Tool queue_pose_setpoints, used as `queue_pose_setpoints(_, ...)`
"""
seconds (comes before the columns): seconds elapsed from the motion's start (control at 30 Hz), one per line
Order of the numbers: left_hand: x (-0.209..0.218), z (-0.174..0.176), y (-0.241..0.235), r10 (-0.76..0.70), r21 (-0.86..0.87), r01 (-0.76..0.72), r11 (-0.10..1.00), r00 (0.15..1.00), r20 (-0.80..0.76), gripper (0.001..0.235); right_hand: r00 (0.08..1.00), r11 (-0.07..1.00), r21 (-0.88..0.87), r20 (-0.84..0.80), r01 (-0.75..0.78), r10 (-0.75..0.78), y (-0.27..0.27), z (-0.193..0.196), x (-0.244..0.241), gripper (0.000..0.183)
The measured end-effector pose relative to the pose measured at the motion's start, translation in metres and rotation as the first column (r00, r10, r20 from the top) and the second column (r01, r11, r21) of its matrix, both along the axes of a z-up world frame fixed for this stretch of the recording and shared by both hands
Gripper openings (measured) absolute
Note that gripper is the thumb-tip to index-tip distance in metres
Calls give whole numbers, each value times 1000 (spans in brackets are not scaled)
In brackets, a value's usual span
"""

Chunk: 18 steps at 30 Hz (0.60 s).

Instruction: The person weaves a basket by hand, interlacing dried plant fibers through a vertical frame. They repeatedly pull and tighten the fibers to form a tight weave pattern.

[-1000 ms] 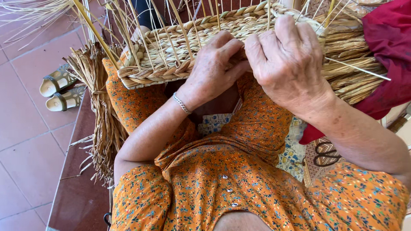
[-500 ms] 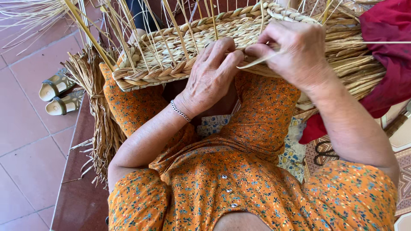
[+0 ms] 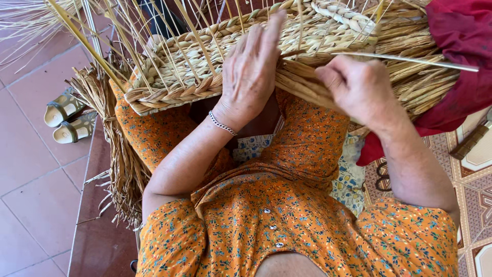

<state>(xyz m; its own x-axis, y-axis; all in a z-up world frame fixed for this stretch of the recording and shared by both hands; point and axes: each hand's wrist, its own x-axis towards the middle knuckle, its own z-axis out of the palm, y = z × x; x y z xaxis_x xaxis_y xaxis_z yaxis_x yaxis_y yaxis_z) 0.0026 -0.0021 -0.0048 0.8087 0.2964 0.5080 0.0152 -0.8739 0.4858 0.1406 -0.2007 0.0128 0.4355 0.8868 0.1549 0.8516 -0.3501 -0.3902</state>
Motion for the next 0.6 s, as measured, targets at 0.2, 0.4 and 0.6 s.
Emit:
queue_pose_setpoints(0.2,25,-15,3,-91,84,118,990,959,-267,13,857,971,230,511,-60,-67,-11,-5,-9,26)
queue_pose_setpoints(0.4,36,-4,3,-84,-11,83,996,979,-187,24,975,986,119,203,-118,92,-20,-15,-22,37)
queue_pose_setpoints(0.6,20,6,13,-277,-304,217,928,946,-170,19,990,997,70,-136,-33,43,-25,39,-9,26)
